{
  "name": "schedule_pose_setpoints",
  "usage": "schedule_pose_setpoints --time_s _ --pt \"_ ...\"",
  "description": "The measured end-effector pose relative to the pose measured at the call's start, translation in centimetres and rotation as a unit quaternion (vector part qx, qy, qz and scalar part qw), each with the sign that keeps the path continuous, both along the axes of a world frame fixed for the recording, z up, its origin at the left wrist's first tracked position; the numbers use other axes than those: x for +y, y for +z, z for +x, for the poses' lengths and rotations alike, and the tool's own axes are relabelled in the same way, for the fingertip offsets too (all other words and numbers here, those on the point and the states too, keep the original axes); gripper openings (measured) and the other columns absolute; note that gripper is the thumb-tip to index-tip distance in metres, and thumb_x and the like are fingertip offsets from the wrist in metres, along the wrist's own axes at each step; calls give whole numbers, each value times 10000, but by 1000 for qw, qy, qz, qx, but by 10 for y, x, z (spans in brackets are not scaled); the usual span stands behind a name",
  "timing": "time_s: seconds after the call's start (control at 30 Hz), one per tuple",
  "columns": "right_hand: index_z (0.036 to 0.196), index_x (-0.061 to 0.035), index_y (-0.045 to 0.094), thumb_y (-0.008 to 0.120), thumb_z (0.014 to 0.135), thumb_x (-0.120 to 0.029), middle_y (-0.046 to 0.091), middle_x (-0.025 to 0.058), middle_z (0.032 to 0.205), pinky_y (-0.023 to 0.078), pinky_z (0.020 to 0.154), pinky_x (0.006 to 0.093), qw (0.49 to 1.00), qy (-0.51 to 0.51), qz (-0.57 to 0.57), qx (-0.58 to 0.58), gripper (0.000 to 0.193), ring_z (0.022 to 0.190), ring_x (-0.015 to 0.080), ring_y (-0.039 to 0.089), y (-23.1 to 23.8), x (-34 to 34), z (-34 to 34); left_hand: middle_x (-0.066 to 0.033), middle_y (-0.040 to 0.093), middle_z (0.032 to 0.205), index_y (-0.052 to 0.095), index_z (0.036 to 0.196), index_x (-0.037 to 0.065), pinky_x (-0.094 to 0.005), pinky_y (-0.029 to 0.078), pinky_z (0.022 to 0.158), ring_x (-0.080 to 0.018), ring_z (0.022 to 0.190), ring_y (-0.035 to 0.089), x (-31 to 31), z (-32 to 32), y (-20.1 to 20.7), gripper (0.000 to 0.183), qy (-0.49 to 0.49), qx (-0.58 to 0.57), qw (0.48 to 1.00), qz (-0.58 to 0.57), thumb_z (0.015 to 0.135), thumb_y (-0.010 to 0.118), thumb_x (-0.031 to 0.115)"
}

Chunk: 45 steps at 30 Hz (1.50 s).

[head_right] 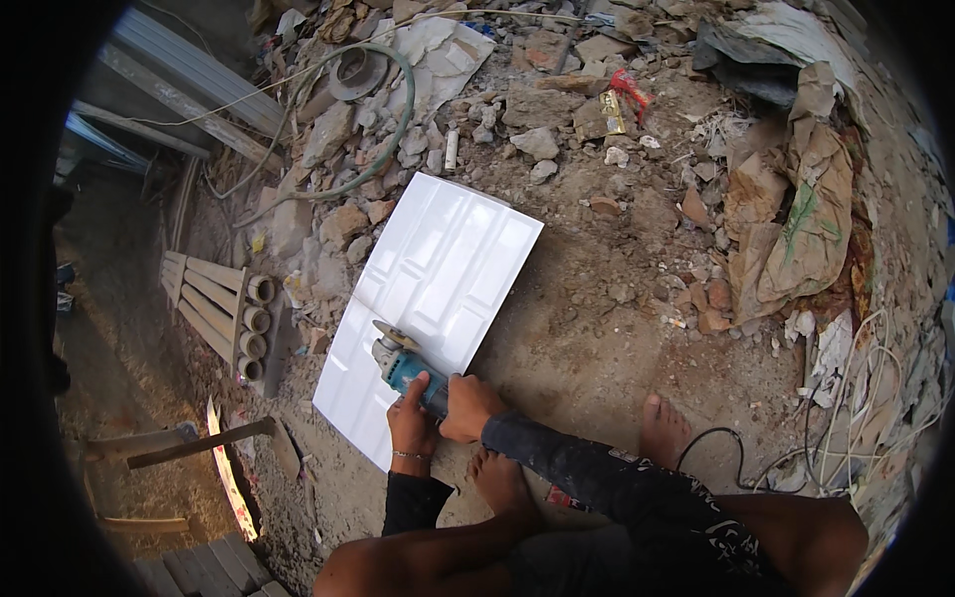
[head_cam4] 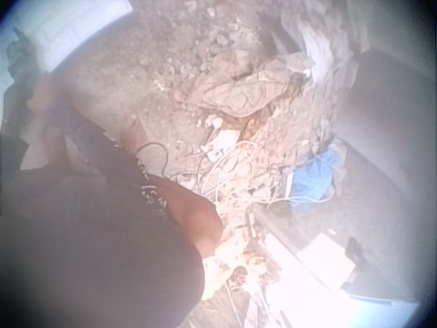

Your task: The person places a white ceramic tile on the ground, then uses an angle grinder to cut it into two pieces. The person repositions the tile and continues cutting along a straight line until the tile is separated.

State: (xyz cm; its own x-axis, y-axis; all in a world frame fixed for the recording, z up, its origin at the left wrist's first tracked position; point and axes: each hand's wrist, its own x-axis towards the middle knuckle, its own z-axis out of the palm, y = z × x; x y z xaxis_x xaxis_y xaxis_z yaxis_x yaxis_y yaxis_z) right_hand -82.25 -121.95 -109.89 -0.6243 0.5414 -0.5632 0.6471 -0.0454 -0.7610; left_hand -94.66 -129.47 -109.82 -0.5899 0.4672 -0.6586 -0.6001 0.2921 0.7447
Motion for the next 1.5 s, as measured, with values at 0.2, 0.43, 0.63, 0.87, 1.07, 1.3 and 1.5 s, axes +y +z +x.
schedule_pose_setpoints --time_s 0.2,0.43,0.63,0.87,1.07,1.3,1.5 --pt "1099 84 643 814 716 -178 725 332 1077 607 921 489 1000 -6 -7 4 495 1054 475 719 -1 -2 3 -87 737 999 682 1080 -47 -356 594 782 -205 845 723 -2 1 -1 222 -2 -1 1000 3 937 792 83" --pt "1082 85 639 806 714 -168 721 340 1063 606 911 492 1000 -8 -10 4 476 1052 475 716 5 -2 9 -86 738 1010 682 1085 -49 -353 590 787 -199 855 719 -3 8 2 237 -3 16 1000 3 927 801 82" --pt "1068 91 641 789 699 -152 726 340 1016 612 881 497 1000 -5 3 4 466 1007 482 725 4 -4 13 -85 739 1011 684 1083 -52 -352 587 789 -200 852 716 -4 13 4 234 0 8 1000 -1 922 801 71" --pt "1058 89 650 782 704 -153 726 340 1013 612 883 496 1000 -7 1 5 449 1008 485 723 4 -4 16 -86 737 1008 680 1069 -50 -351 587 783 -197 846 716 -3 15 6 222 1 14 1000 -5 922 799 67" --pt "1050 92 656 777 706 -152 723 346 1017 611 888 495 1000 -11 9 13 439 1010 486 722 -1 -6 14 -91 734 1002 671 1081 -56 -349 589 769 -197 828 718 -2 17 7 238 1 19 1000 11 927 799 72" --pt "1039 78 618 796 697 -186 718 339 1005 606 872 507 1000 -4 6 11 468 1002 493 718 -6 -9 16 -91 732 1004 669 1085 -55 -354 591 771 -200 838 720 -3 19 8 242 5 11 1000 1 923 803 66" --pt "1015 79 630 772 700 -149 721 343 1012 605 886 502 1000 -13 4 14 415 1015 489 718 -2 -11 20 -96 732 1006 670 1082 -56 -362 596 777 -207 838 723 -6 23 9 241 2 14 1000 4 920 803 63"
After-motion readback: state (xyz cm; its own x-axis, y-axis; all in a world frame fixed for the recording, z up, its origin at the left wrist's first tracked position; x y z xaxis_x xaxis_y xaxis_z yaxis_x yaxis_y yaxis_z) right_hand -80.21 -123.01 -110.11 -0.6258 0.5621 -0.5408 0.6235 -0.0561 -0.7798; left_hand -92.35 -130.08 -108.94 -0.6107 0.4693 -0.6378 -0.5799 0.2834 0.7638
